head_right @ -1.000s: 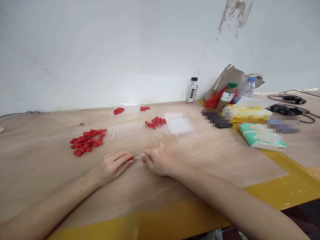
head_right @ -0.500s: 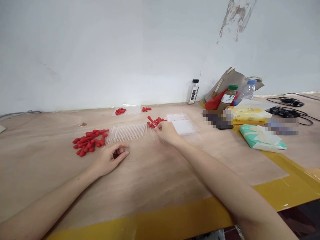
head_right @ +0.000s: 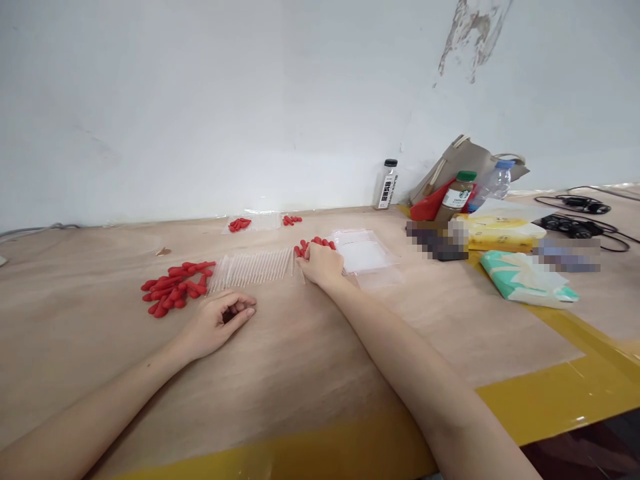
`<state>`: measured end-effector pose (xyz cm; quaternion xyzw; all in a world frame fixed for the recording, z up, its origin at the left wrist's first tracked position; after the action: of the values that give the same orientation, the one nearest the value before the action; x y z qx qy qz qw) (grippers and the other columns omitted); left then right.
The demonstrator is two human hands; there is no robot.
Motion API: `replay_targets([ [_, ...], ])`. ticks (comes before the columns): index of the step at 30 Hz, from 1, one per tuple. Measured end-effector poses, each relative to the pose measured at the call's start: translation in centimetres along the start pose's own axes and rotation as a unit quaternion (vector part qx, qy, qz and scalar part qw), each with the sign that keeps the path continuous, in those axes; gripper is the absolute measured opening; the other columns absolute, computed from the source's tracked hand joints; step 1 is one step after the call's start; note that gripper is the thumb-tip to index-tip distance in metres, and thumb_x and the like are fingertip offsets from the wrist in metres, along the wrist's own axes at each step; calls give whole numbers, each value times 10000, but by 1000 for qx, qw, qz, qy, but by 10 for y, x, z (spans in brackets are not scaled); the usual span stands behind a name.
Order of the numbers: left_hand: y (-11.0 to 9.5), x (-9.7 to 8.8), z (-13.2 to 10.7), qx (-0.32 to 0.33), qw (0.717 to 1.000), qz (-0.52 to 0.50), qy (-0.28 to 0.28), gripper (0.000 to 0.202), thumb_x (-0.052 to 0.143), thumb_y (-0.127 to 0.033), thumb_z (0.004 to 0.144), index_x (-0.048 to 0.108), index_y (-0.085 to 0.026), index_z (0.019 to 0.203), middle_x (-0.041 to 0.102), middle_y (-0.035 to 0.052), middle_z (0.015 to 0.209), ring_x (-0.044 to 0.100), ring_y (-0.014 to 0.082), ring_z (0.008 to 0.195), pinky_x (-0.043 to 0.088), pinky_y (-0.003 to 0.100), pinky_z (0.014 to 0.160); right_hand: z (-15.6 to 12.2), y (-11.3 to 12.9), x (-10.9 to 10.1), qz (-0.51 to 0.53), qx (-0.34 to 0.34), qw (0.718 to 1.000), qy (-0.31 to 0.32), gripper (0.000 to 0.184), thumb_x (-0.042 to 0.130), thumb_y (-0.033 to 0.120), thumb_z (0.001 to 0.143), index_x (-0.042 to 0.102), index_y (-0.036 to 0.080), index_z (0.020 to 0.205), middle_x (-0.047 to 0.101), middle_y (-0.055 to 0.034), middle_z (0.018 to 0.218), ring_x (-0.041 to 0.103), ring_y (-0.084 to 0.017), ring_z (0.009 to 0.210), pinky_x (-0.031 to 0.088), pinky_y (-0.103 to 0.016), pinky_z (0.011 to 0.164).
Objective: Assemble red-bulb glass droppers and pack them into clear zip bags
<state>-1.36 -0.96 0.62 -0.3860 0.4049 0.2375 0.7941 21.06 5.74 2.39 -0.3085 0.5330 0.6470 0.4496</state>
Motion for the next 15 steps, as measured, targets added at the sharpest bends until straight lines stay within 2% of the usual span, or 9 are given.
replay_targets([
  [4, -2, 1, 0, -6, 1000, 7, 3, 164, 497, -298, 809, 602, -180, 852, 554, 3, 714, 519, 118, 643, 409, 240, 585, -4, 11, 2, -41, -23, 999, 2, 260, 435, 393, 802, 631, 223, 783, 651, -44, 834, 588, -207, 830, 416, -324, 710],
  [8, -2, 0, 0, -8, 1000, 9, -3, 160, 496, -300, 811, 607, -191, 848, 569, 2, 729, 529, 115, 644, 410, 225, 572, 1, 23, 7, -102, -63, 993, 11, 287, 417, 334, 817, 647, 169, 861, 647, -107, 891, 583, -239, 892, 409, -352, 762],
  [11, 8, -13, 0, -38, 991, 80, -100, 175, 496, -327, 809, 609, -195, 819, 577, 10, 760, 538, 129, 670, 413, 237, 595, 7, 30, 9, -104, -40, 992, 50, 260, 451, 255, 797, 641, 136, 928, 634, -150, 969, 577, -251, 936, 406, -359, 780],
  [13, 18, -28, 0, -65, 963, 183, -187, 194, 506, -345, 795, 613, -184, 781, 573, 29, 761, 538, 171, 731, 408, 289, 673, 11, 35, 10, -98, -23, 993, 69, 254, 473, 215, 781, 638, 124, 951, 628, -170, 990, 581, -247, 940, 410, -353, 775],
  [15, 28, -43, 0, -100, 930, 276, -220, 204, 512, -350, 781, 624, -179, 782, 571, 56, 801, 523, 232, 828, 379, 358, 754, 14, 40, 12, -91, -12, 992, 85, 249, 489, 192, 766, 641, 116, 948, 634, -180, 968, 590, -244, 924, 418, -349, 758],
])
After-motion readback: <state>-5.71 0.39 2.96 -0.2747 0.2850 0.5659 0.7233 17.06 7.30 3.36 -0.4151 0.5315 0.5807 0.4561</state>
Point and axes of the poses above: each hand's wrist, its own z-axis towards the middle knuckle, its own x-axis out of the palm, y = z × x, the point moved 1 cm from there along z, towards the middle knuckle
